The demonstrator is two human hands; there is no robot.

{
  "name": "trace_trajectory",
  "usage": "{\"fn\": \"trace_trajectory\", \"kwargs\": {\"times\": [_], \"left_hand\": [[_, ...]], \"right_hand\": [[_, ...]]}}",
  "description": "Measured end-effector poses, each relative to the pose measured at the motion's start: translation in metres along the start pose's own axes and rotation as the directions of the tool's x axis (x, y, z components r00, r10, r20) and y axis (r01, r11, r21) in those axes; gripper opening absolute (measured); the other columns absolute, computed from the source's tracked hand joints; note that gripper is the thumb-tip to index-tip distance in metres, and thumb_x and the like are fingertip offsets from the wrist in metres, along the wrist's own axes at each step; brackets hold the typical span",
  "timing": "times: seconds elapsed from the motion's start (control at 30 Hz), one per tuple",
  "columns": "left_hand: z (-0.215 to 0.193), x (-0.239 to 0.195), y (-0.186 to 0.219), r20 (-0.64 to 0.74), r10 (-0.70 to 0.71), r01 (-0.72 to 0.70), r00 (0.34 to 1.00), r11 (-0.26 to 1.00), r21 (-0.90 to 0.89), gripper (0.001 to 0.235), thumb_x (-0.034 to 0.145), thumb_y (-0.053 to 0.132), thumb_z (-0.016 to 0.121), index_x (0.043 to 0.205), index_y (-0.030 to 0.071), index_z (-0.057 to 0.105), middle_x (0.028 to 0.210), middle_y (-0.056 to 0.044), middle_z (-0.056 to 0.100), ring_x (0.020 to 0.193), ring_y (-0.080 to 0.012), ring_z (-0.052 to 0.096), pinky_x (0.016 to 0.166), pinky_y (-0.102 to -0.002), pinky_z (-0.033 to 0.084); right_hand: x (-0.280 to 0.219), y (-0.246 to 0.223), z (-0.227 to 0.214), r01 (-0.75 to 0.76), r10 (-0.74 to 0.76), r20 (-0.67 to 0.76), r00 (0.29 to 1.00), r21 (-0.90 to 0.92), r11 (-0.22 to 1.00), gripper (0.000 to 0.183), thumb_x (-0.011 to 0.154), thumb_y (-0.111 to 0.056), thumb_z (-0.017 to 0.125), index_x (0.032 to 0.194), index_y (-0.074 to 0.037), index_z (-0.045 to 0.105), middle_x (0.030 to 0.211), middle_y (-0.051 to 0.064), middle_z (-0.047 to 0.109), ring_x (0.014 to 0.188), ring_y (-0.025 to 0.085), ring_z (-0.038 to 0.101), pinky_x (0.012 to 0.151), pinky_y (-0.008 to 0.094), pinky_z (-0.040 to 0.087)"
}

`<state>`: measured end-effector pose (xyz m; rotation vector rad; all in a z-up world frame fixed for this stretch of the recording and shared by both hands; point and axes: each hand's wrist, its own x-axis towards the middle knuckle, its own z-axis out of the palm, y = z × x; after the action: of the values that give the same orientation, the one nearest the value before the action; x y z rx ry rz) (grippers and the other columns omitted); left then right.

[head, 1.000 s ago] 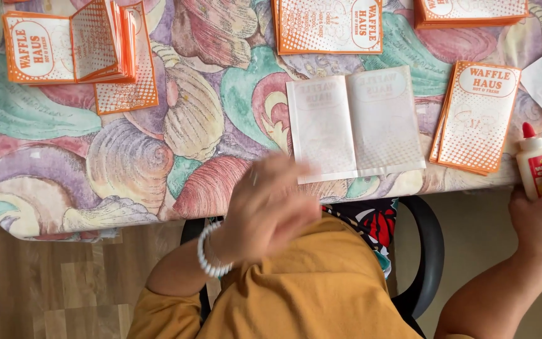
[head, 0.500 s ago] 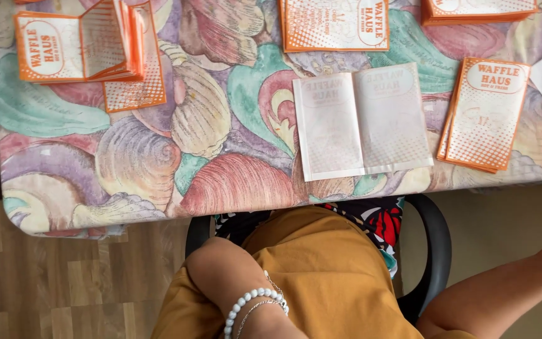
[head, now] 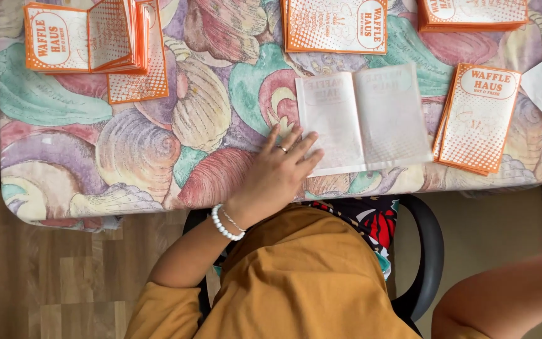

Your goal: Applying glue to paper templates and folding them to assemble paper bags.

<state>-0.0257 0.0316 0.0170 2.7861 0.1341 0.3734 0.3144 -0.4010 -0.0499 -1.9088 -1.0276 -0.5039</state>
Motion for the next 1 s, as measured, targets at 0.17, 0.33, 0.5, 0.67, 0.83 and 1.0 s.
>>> {"fn": "trace_trajectory", "kwargs": {"times": [0.17, 0.33, 0.5, 0.67, 0.83, 1.0], "left_hand": [[0.023, 0.000, 0.001, -0.148, -0.072, 0.064, 0.986, 0.996, -0.061, 0.033, 0.097, 0.021, 0.068, 0.129, 0.015, 0.071, 0.144, -0.015, 0.058, 0.140, -0.0373, 0.048, 0.120, -0.061, 0.025], [0.033, -0.005, -0.008, -0.245, -0.166, 0.109, 0.955, 0.967, -0.230, 0.023, 0.094, 0.025, 0.073, 0.113, 0.011, 0.076, 0.137, -0.012, 0.061, 0.137, -0.0349, 0.052, 0.121, -0.055, 0.029], [0.027, -0.002, -0.007, -0.255, -0.184, 0.115, 0.949, 0.958, -0.262, 0.026, 0.088, 0.021, 0.079, 0.111, 0.010, 0.074, 0.136, -0.012, 0.060, 0.136, -0.0346, 0.051, 0.120, -0.056, 0.031], [0.027, -0.001, -0.006, -0.252, -0.192, 0.121, 0.949, 0.954, -0.273, 0.024, 0.089, 0.022, 0.078, 0.110, 0.011, 0.074, 0.134, -0.013, 0.060, 0.135, -0.0345, 0.051, 0.119, -0.056, 0.032], [0.026, -0.002, -0.005, -0.268, -0.191, 0.116, 0.944, 0.955, -0.273, 0.025, 0.086, 0.018, 0.080, 0.108, 0.009, 0.074, 0.132, -0.013, 0.060, 0.134, -0.0350, 0.052, 0.118, -0.056, 0.033], [0.026, -0.002, -0.005, -0.269, -0.185, 0.113, 0.945, 0.958, -0.262, 0.026, 0.085, 0.019, 0.081, 0.108, 0.010, 0.073, 0.132, -0.013, 0.061, 0.134, -0.0345, 0.052, 0.118, -0.055, 0.033]], "right_hand": [[0.010, -0.123, 0.081, -0.021, 0.026, -0.035, 0.999, 0.133, 0.991, 0.049, 0.090, -0.013, 0.087, 0.126, 0.010, 0.061, 0.112, 0.024, 0.068, 0.096, 0.027, 0.058, 0.086, 0.043, 0.047], [0.014, -0.206, 0.147, -0.052, 0.070, -0.059, 0.996, 0.265, 0.963, 0.056, 0.085, -0.019, 0.094, 0.117, 0.010, 0.058, 0.108, 0.027, 0.066, 0.099, 0.029, 0.061, 0.089, 0.044, 0.049], [0.007, -0.239, 0.206, -0.086, 0.090, 0.004, 0.996, 0.314, 0.945, 0.046, 0.089, -0.014, 0.093, 0.108, 0.012, 0.060, 0.096, 0.024, 0.067, 0.096, 0.034, 0.070, 0.081, 0.044, 0.053], [0.011, -0.240, 0.217, -0.028, 0.027, 0.009, 1.000, 0.204, 0.979, 0.044, 0.091, -0.018, 0.095, 0.107, 0.010, 0.064, 0.089, 0.022, 0.070, 0.085, 0.043, 0.073, 0.071, 0.047, 0.055], [0.012, -0.229, 0.214, 0.017, -0.012, -0.041, 0.999, 0.112, 0.994, 0.047, 0.092, -0.024, 0.097, 0.106, 0.008, 0.065, 0.090, 0.020, 0.068, 0.088, 0.040, 0.074, 0.074, 0.046, 0.055], [0.009, -0.231, 0.215, 0.009, -0.003, -0.051, 0.999, 0.127, 0.992, 0.043, 0.093, -0.018, 0.095, 0.105, 0.010, 0.065, 0.094, 0.021, 0.070, 0.089, 0.042, 0.073, 0.075, 0.048, 0.056]]}}
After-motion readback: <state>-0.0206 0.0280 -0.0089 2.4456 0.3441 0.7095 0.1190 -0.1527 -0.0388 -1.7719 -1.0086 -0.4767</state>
